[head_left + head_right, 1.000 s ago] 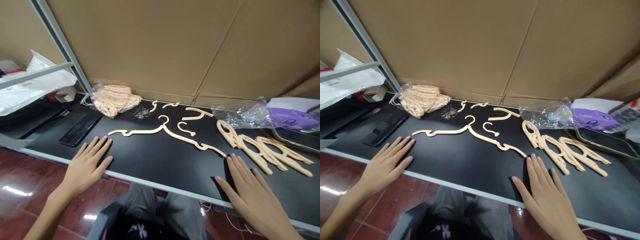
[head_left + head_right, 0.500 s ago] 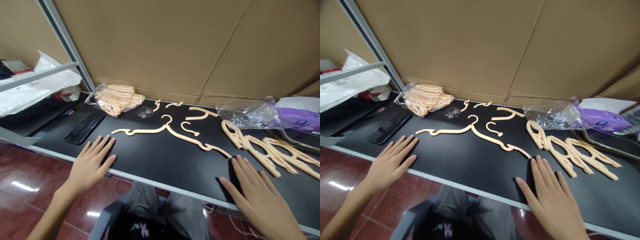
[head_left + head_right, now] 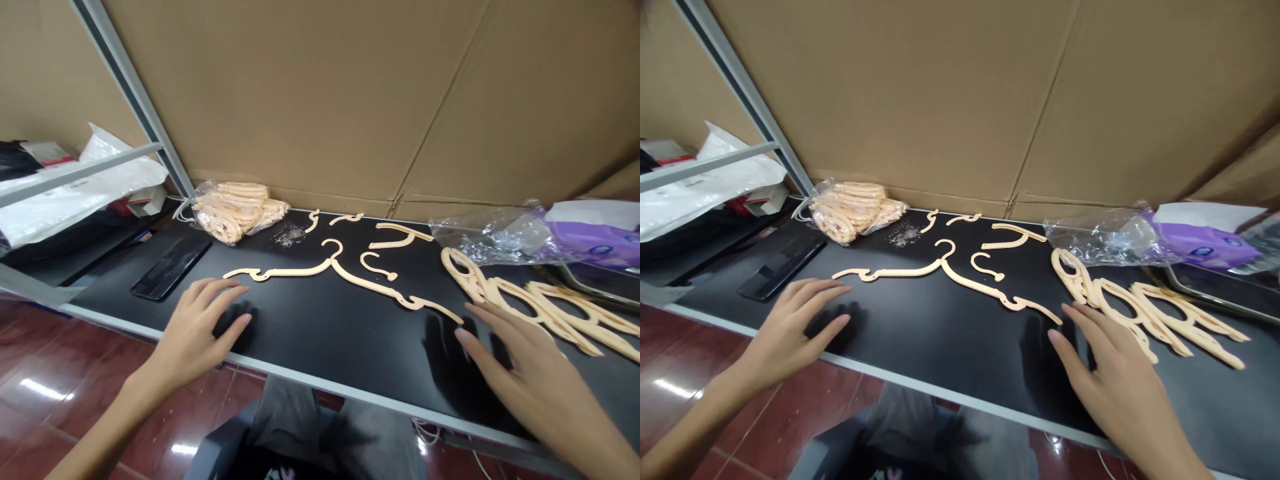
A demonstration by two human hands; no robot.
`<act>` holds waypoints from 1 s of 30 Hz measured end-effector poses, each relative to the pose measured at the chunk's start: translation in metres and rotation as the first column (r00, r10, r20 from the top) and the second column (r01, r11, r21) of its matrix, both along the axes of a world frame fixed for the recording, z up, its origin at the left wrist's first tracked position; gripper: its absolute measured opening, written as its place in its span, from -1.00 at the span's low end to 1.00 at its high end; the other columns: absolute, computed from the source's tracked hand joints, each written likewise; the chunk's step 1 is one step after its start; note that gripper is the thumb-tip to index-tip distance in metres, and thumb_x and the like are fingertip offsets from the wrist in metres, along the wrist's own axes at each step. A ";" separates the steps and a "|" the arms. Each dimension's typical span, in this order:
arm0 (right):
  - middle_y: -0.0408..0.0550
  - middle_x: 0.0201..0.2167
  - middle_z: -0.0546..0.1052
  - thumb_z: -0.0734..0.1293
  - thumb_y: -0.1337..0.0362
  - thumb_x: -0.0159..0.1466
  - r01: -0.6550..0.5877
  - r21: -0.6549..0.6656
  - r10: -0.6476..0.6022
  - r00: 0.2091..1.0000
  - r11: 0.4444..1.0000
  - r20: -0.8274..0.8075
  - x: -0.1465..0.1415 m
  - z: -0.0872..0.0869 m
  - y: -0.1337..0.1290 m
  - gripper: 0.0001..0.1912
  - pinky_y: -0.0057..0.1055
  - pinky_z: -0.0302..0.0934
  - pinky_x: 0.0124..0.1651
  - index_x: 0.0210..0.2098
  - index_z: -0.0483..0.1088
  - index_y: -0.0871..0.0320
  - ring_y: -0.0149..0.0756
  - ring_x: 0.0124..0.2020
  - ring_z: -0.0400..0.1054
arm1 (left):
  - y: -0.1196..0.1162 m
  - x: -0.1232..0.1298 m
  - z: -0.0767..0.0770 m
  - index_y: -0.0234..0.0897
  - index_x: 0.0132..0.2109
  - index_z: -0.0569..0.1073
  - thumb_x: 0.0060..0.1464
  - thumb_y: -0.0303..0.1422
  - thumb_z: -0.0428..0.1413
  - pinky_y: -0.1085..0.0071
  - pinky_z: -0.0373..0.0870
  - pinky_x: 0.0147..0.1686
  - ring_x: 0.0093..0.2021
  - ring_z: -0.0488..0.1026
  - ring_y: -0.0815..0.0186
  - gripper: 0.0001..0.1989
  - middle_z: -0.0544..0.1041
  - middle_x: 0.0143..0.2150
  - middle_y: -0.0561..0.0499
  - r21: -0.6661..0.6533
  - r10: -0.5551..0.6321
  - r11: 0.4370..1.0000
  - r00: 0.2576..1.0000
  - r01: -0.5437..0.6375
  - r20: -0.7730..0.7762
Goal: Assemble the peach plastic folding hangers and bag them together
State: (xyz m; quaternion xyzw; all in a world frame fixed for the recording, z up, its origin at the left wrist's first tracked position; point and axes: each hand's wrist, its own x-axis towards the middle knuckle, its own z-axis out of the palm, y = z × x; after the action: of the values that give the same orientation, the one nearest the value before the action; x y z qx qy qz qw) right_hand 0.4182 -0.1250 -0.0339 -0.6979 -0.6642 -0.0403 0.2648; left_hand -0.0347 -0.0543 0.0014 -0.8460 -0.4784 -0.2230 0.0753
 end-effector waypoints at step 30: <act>-0.21 -0.52 0.47 0.49 0.08 0.09 -0.052 0.154 0.162 0.198 0.987 -0.967 -0.028 0.045 0.078 -0.81 -0.28 0.40 -0.28 -0.40 0.50 0.01 -0.35 -0.47 0.38 | 0.086 0.106 -0.010 -0.31 -0.07 0.48 0.24 -0.40 0.12 0.49 0.53 -0.27 -0.32 0.61 0.35 -0.86 0.64 -0.25 -0.02 0.166 -0.368 0.929 0.859 0.330 0.355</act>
State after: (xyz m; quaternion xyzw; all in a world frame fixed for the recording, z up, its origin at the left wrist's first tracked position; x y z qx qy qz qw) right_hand 0.3899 -0.0471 0.0114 -0.5071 -0.3930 0.3979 0.6558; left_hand 0.0718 0.0316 -0.0084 -0.8543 -0.3109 -0.4161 -0.0184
